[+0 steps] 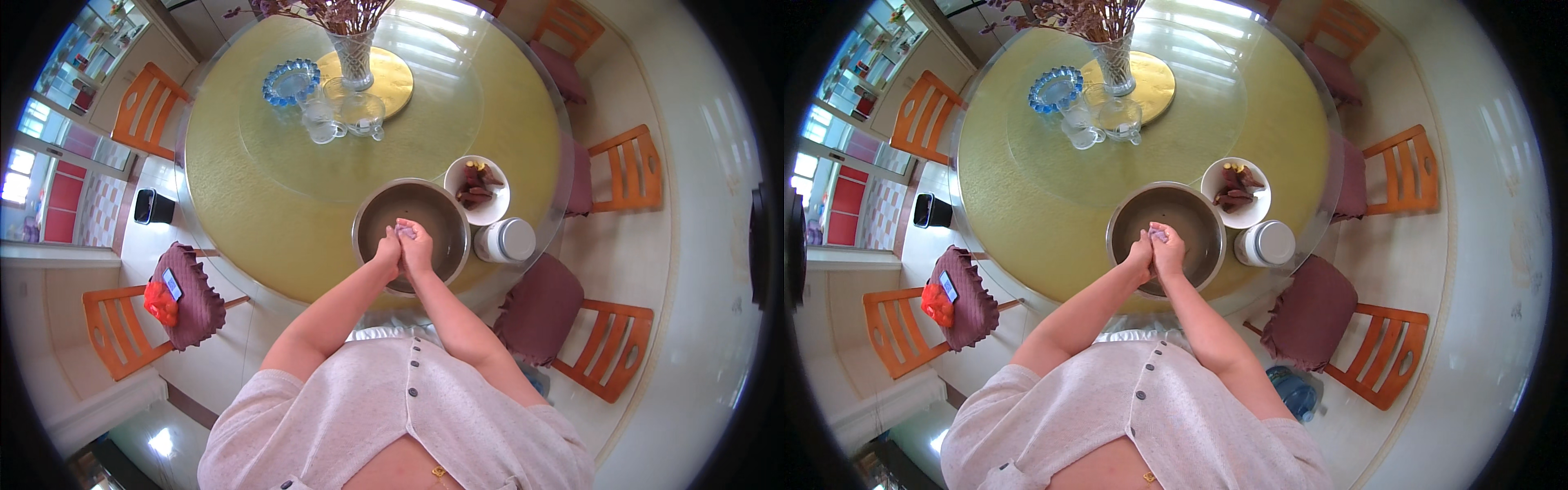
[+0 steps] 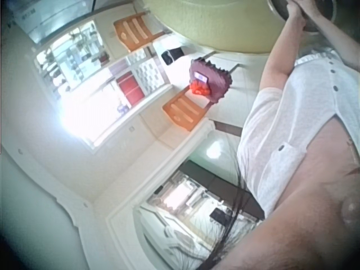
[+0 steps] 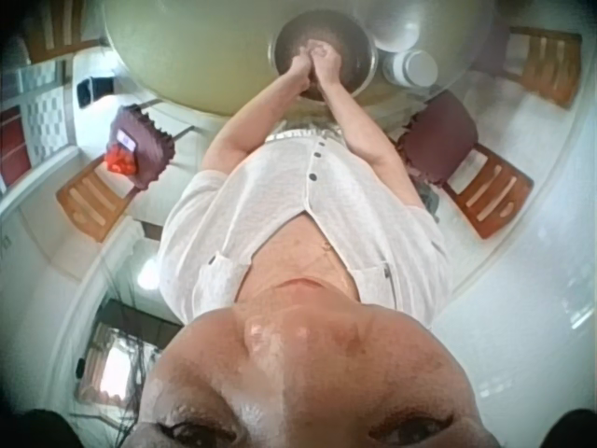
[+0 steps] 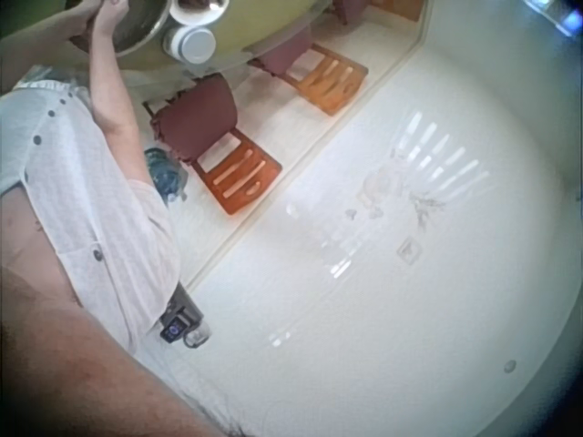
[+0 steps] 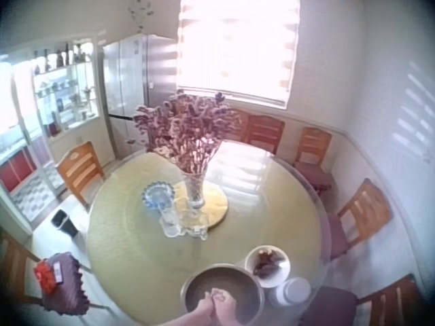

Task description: The person wipes down a vase, a glass bowl, several drinking glasses, and a metal basin with a cloth before cleaning a decorative jar.

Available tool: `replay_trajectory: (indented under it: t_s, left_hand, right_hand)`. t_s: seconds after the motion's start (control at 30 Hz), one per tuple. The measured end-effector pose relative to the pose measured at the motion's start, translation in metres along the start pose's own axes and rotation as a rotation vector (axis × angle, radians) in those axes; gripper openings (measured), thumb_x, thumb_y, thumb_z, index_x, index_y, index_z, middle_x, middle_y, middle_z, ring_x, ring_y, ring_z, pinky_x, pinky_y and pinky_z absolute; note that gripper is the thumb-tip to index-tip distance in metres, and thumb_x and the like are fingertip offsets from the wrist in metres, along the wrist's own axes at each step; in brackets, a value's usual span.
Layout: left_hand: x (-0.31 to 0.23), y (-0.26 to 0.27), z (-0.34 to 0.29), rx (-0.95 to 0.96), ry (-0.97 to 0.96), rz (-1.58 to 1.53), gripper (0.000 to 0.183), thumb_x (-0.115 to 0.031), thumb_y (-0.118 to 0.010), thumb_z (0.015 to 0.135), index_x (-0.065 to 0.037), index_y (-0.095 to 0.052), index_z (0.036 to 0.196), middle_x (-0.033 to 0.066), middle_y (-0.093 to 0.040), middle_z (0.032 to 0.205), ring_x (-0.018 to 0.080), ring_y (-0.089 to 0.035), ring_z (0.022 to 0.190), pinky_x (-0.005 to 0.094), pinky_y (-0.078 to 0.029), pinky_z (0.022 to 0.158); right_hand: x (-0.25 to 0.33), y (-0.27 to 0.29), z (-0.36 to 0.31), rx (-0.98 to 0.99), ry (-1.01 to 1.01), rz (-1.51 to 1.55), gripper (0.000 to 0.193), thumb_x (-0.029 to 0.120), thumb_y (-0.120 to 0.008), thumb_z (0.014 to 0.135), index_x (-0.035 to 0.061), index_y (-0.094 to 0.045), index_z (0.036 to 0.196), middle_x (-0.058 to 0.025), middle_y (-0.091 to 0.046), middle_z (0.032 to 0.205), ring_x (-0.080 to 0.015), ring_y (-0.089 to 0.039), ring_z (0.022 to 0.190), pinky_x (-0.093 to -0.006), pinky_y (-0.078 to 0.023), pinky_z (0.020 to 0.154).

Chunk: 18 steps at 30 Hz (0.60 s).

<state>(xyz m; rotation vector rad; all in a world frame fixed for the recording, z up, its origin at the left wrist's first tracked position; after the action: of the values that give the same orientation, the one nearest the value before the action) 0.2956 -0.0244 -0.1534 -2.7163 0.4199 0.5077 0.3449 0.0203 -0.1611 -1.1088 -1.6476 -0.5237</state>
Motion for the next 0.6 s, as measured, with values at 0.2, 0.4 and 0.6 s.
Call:
replay_trajectory:
  t_s: [0.2,0.4,0.6]
  left_hand:
    - [0.004,0.005,0.008,0.009,0.031,0.074,0.04,-0.044,-0.032,0.1,-0.013,-0.057,0.103,0.0018,-0.062,0.084,0.0156,-0.061,0.065,0.0304,-0.049,0.047]
    - [0.004,0.006,0.004,-0.01,-0.07,0.207,0.04,-0.043,-0.038,0.098,-0.011,-0.062,0.09,0.0014,-0.058,0.07,0.014,-0.052,0.049,0.0296,-0.034,0.037]
    - [0.011,0.01,0.002,0.009,-0.314,0.329,0.047,-0.033,-0.035,0.099,0.003,-0.063,0.092,0.0137,-0.064,0.08,0.0221,-0.062,0.065,0.0363,-0.047,0.055]
  right_hand:
    - [-0.002,0.0,0.006,0.034,0.011,-0.148,0.016,0.003,-0.057,0.089,-0.0003,-0.063,0.104,-0.0059,-0.064,0.095,-0.0118,-0.059,0.086,-0.0256,-0.048,0.078]
    - [-0.008,0.004,0.017,0.056,0.102,-0.315,0.016,0.008,-0.052,0.092,-0.0019,-0.063,0.097,-0.0116,-0.067,0.093,-0.0179,-0.063,0.086,-0.03,-0.049,0.081]
    - [0.005,0.003,0.014,0.041,0.058,-0.353,0.021,0.013,-0.048,0.095,-0.0016,-0.064,0.092,-0.0094,-0.065,0.086,-0.0153,-0.059,0.079,-0.0297,-0.048,0.075]
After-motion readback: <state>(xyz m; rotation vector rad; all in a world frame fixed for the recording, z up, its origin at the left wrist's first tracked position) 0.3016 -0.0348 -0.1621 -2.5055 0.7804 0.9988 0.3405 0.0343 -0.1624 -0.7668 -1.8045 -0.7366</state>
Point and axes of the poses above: each hand's wrist, its own z-axis towards the middle knuckle, its own y-axis out of the back of the hand, x = y × z, the point moved 1 cm from there along z, towards the middle knuckle
